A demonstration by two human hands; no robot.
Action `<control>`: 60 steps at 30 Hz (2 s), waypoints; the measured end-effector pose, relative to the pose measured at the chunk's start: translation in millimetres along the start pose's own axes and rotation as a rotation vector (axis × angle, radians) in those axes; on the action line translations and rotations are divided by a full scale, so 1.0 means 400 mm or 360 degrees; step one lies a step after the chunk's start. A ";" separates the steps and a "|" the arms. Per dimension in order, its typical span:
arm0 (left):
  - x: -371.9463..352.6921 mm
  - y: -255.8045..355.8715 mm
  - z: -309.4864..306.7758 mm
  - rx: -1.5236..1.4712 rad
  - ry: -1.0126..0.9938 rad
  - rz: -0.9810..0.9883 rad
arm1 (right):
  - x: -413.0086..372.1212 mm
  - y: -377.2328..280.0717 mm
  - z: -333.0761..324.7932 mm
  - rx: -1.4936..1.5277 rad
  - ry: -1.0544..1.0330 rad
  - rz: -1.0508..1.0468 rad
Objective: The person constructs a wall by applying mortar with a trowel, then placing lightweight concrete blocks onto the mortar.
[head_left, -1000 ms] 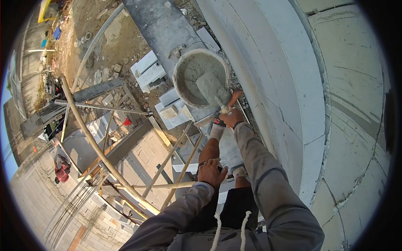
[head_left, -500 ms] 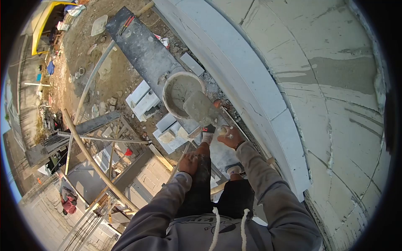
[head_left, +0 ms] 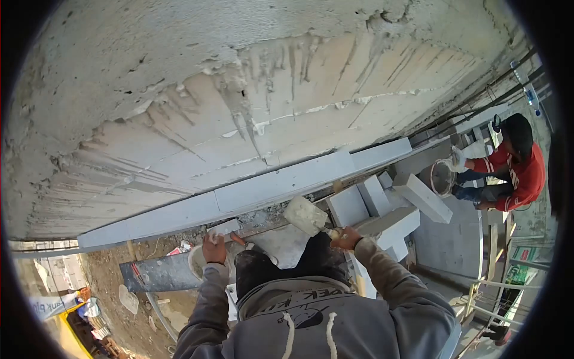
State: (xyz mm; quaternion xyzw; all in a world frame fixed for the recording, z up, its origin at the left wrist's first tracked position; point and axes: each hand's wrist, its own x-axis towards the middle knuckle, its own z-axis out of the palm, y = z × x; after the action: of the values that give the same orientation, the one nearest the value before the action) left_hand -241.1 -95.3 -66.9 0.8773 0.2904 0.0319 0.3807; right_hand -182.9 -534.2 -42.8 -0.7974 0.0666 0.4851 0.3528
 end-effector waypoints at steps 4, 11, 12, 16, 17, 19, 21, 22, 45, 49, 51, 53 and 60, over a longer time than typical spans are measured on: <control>0.112 0.253 0.163 0.0128 -0.0362 0.0493 | 0.006 0.255 -0.013 0.0677 0.0686 -0.0123; 0.151 0.578 0.575 0.0308 -0.0817 0.1140 | 0.221 0.455 -0.161 0.1772 0.0997 0.0339; 0.156 0.594 0.631 0.0231 -0.0829 0.1125 | 0.265 0.482 -0.196 0.1854 0.1033 0.0345; 0.195 0.582 0.802 0.0499 -0.0981 0.0973 | 0.396 0.532 -0.369 0.2259 0.0943 0.0311; 0.202 0.564 0.839 0.0429 -0.0889 0.0956 | 0.435 0.547 -0.408 0.2325 0.0946 0.0305; 0.236 0.573 0.876 0.0711 -0.1038 0.0760 | 0.503 0.557 -0.483 0.2438 0.1017 0.0300; 0.261 0.578 0.910 0.0981 -0.1158 0.0564 | 0.557 0.560 -0.547 0.2494 0.1132 0.0203; 0.267 0.574 0.923 0.0903 -0.1126 0.0447 | 0.594 0.572 -0.561 0.2505 0.1124 0.0216; 0.274 0.573 0.965 0.0737 -0.0975 0.0295 | 0.753 0.609 -0.347 0.1960 0.1298 0.0283; 0.266 0.569 0.957 0.0708 -0.1041 0.0292 | 0.739 0.560 -0.342 0.1048 0.2075 0.0286; 0.260 0.580 0.965 0.0666 -0.1029 0.0296 | 0.736 0.547 -0.374 0.1643 0.1799 0.0161; 0.263 0.561 0.960 0.0637 -0.0980 0.0351 | 0.748 0.529 -0.408 0.2495 0.1200 0.0132; 0.279 0.537 0.958 0.0639 -0.1011 0.0498 | 0.751 0.480 -0.234 0.1882 0.1206 0.0451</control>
State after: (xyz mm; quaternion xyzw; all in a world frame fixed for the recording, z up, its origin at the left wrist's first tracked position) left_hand 62.0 -400.9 -209.1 0.9340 0.0218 -0.2407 0.2631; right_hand -44.5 -664.5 -358.6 -0.5699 0.5393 0.0986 0.6121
